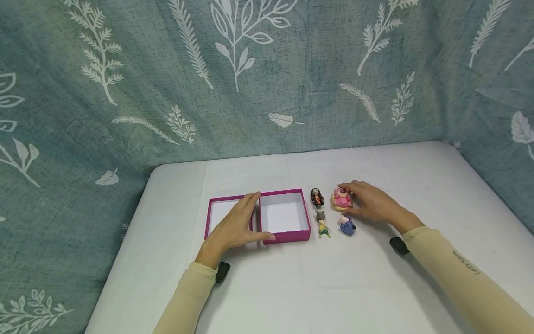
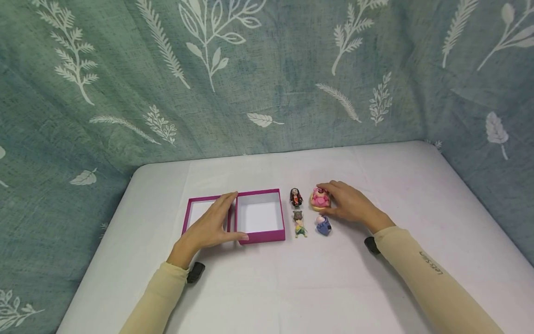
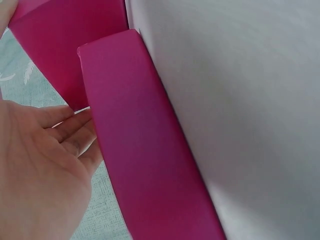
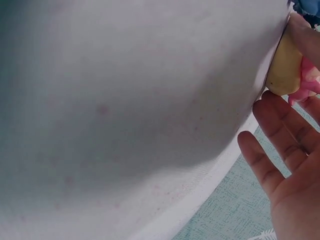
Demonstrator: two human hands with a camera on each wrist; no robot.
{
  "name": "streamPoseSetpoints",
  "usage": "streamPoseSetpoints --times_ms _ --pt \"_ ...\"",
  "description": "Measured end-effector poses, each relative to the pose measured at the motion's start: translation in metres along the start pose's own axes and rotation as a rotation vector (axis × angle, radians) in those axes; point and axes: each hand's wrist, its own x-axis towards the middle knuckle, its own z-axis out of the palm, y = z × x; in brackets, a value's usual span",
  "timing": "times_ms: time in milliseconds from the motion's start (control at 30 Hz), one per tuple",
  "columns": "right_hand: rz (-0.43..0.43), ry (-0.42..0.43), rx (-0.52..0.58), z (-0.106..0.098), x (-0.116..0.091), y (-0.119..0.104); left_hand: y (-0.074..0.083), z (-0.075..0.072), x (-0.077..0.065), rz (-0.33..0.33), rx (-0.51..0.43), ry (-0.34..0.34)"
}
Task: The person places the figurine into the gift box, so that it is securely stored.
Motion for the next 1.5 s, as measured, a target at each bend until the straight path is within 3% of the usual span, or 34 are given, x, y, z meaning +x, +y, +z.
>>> streamPoseSetpoints --times_ms 433,833,1500 --pt "0.017 0.035 -0.053 0.000 0.003 -0.001 -0.001 0.000 -0.001 0.027 -0.028 0.007" --pt "-0.007 0.055 -0.061 -0.002 0.004 0.000 0.000 0.000 -0.001 0.011 -0.026 0.003" --pt "-0.073 0.119 -0.035 -0.032 0.009 -0.016 0.001 -0.001 -0.002 -0.019 -0.065 -0.020"
